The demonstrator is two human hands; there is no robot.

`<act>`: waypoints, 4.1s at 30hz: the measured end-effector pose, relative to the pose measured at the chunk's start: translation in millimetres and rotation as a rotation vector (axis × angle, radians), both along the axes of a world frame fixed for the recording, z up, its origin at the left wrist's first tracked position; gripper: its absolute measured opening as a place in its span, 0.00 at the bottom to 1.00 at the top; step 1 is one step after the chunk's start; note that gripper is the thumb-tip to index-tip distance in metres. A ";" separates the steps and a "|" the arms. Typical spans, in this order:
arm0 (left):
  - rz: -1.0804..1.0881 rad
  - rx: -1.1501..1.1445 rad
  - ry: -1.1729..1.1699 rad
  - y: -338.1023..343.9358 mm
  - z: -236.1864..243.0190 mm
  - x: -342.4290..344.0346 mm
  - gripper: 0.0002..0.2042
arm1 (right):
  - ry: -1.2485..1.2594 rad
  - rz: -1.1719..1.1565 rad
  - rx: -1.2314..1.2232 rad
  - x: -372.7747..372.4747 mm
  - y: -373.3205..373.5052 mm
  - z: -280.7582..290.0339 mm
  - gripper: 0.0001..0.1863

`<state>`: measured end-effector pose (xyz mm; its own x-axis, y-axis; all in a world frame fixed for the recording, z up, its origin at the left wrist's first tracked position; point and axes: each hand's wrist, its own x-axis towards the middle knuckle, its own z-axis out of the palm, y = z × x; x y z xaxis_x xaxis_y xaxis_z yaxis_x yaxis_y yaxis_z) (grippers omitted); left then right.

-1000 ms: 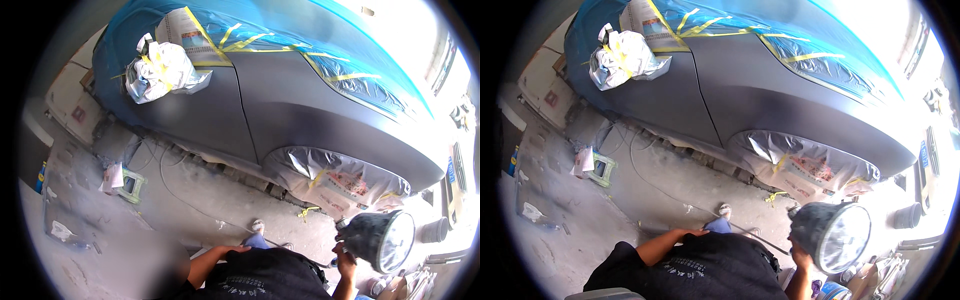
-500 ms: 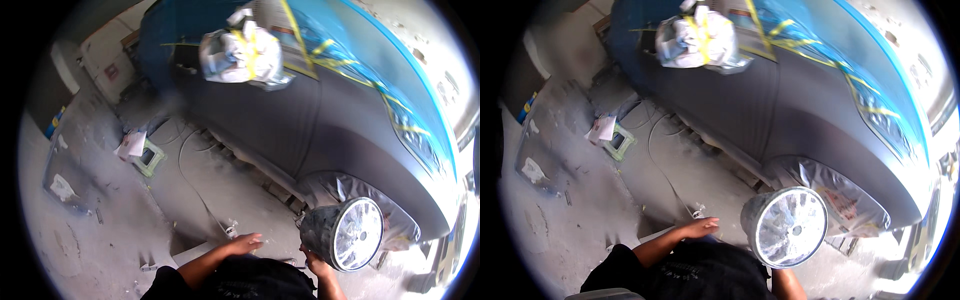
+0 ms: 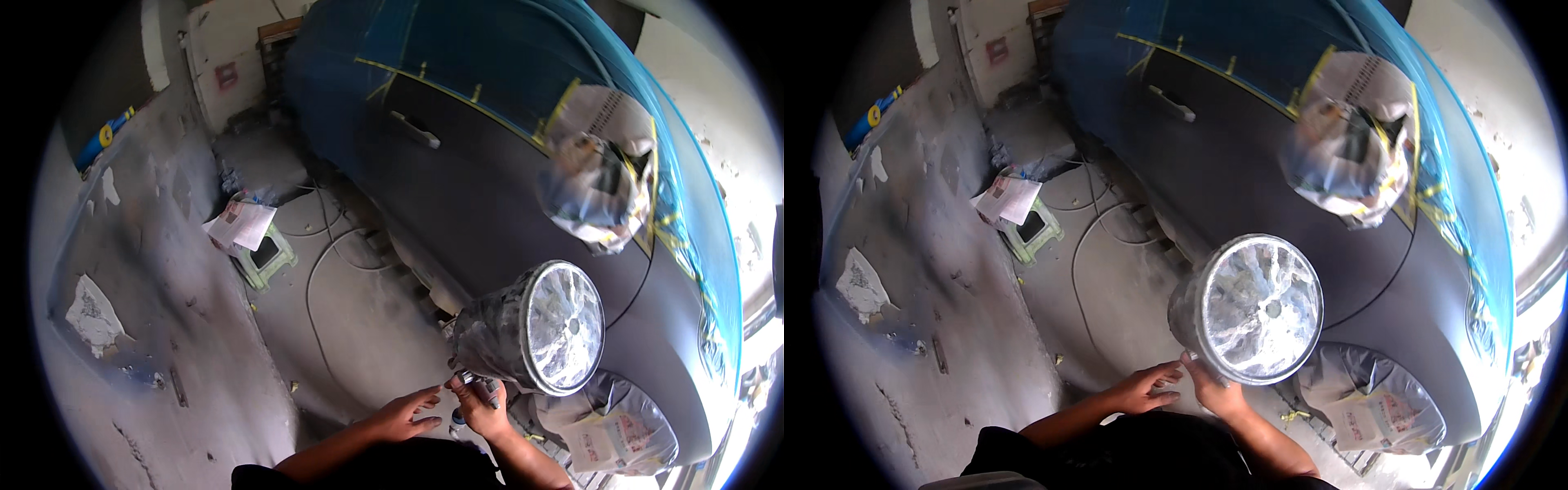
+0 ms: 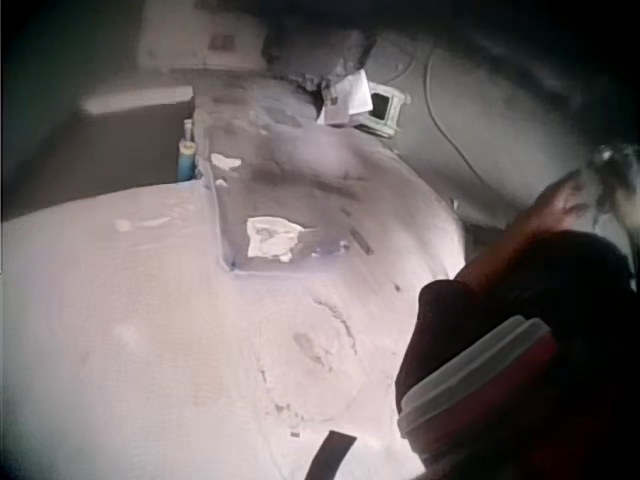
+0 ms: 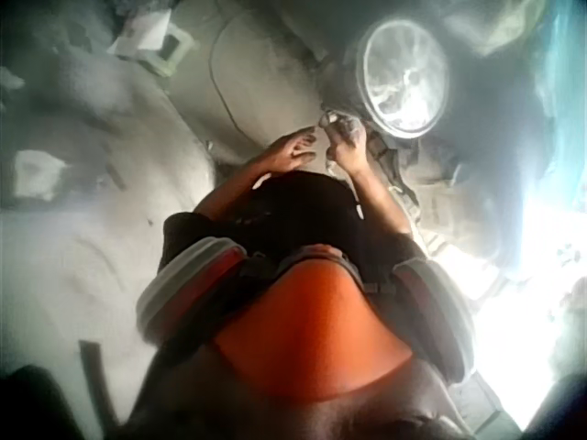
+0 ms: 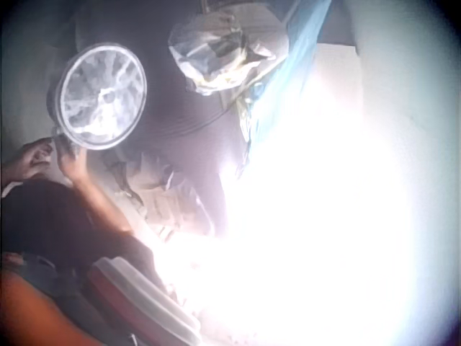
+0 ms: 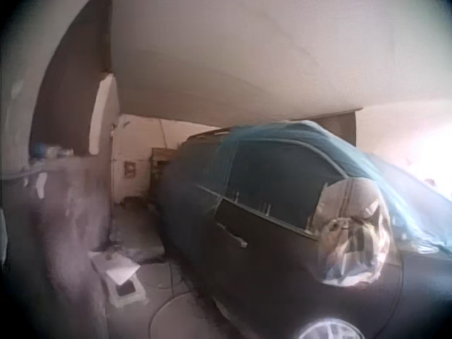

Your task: The person uses a spray gun to apply gray paint to the front fender of a car. They repeatedly pause to touch and feel the painted surface with their hand, checking the finish before resuming spraying.

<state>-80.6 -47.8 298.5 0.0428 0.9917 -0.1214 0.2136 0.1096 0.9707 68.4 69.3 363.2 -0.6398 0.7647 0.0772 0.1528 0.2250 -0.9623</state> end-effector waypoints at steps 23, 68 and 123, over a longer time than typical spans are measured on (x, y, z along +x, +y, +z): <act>-0.235 -0.185 -0.113 35.9 -79.1 -25.5 0.27 | -0.136 -0.513 -0.035 93.5 -28.4 -32.9 0.04; -0.004 0.375 -0.053 373.0 16.5 353.3 0.09 | 0.045 -1.224 -0.215 470.0 -22.7 -44.9 0.13; -0.245 0.203 -1.347 363.3 62.6 373.2 0.40 | -0.035 -0.749 0.067 520.1 20.2 -27.9 0.08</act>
